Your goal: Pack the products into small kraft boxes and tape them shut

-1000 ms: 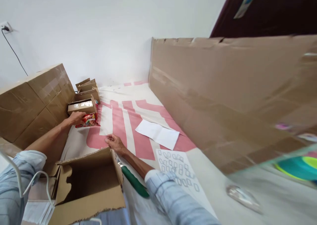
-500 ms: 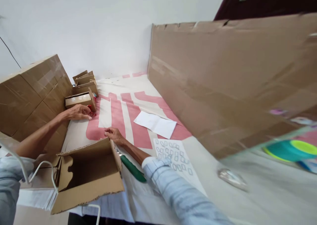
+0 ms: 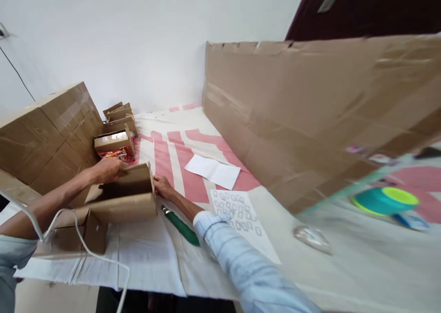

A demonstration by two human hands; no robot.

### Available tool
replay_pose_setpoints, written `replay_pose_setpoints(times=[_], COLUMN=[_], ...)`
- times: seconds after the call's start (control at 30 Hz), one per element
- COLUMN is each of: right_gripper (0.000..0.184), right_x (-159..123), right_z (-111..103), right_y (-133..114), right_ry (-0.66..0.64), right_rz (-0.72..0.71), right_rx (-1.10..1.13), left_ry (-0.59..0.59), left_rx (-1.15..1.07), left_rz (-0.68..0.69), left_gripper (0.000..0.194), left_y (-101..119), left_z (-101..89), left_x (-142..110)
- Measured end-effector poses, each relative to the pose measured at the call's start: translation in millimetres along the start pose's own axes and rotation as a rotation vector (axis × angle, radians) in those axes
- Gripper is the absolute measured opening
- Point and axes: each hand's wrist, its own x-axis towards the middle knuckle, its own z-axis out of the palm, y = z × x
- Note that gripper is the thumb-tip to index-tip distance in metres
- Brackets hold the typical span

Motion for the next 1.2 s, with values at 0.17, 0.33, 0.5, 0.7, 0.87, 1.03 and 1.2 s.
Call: replay_pose_setpoints(times=[0.17, 0.33, 0.5, 0.7, 0.87, 1.03, 1.2], right_gripper=[0.039, 0.040, 0.037, 0.028, 0.024, 0.020, 0.020], right_x=[6, 4, 3, 2, 4, 9, 10], right_z=[-3, -4, 0, 3, 4, 3, 0], right_y=[0, -2, 0, 0, 0, 3, 3], right_ry=[-0.020, -0.041, -0.038, -0.044, -0.048, -0.045, -0.040], right_rz=[0.047, 0.026, 0.018, -0.008, -0.008, 0.007, 0.000], right_rx=[-0.009, -0.015, -0.004, -0.003, -0.010, -0.025, -0.051], left_ry=[0.061, 0.183, 0.244, 0.112, 0.167, 0.219, 0.267], left_rx=[0.007, 0.001, -0.018, 0.190, 0.198, 0.192, 0.180], left_rz=[-0.144, -0.206, -0.212, -0.337, -0.363, -0.379, -0.390], left_gripper=[0.027, 0.052, 0.086, 0.075, 0.040, 0.039, 0.039], left_y=[-67, -90, -72, -52, -54, -66, -78], left_z=[-11.2, -10.0, 5.6, 55.5, 76.0, 74.4, 68.9], left_x=[37, 33, 12, 19, 40, 68, 99])
